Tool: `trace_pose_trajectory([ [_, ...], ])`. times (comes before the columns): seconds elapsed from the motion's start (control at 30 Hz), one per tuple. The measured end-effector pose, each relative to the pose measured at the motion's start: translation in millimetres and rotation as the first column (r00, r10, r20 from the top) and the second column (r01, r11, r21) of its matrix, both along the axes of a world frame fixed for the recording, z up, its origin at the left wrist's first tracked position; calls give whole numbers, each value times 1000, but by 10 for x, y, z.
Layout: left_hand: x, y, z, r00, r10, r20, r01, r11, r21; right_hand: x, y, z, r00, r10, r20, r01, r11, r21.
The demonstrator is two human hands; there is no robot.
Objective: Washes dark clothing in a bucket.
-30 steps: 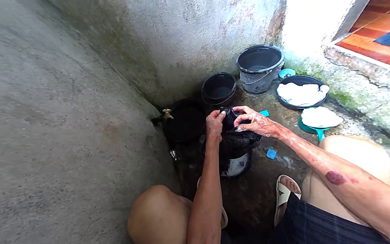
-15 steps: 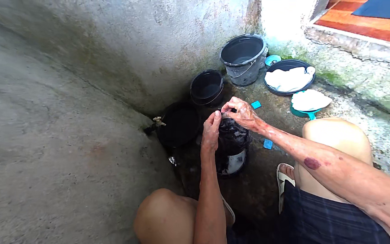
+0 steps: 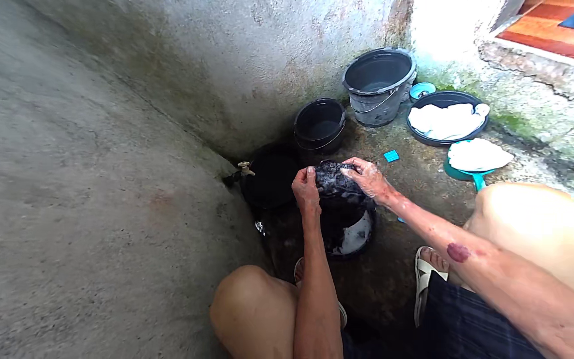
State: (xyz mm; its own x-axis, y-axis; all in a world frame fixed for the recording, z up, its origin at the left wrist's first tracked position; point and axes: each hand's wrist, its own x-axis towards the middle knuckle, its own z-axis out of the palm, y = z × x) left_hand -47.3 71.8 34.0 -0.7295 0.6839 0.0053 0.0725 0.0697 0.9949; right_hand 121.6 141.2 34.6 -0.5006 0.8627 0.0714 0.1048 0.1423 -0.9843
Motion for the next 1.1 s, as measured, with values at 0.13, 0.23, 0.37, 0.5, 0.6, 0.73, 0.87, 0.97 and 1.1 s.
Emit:
trace_pose_trajectory([
  [0.13,109,-94,-284,949,160,271,-151,987,-56,-404,-684,43,985,-78,153,55,988,146],
  [0.23,328,-219,-337,877,99,471,-128,991,29,-569,-787,-53,907,-75,414,-33,968,248],
  [0.37,532,-174,-372,936,128,327,-67,979,-192,-643,-509,-391,885,-231,404,218,973,80],
  [0.5,321,-276,-736,993,50,110,-24,974,-226,-512,-1013,-297,886,-82,456,2,985,172],
  [0.6,647,-259,-562,934,52,354,6,987,-160,-447,-551,-503,862,-193,469,133,979,157],
  [0.73,523,-245,-520,987,17,162,15,981,-196,-531,-809,-281,866,-240,439,187,969,160],
  [0.87,501,-219,-524,980,99,170,-37,942,-334,-524,-755,-333,851,-161,500,70,978,195],
  [0.97,568,-171,-402,938,109,330,8,942,-336,-322,-184,-636,863,-285,417,257,959,123],
  [1.1,205,-263,-540,929,105,355,-25,975,-222,-325,-560,-395,931,-268,247,252,963,93],
])
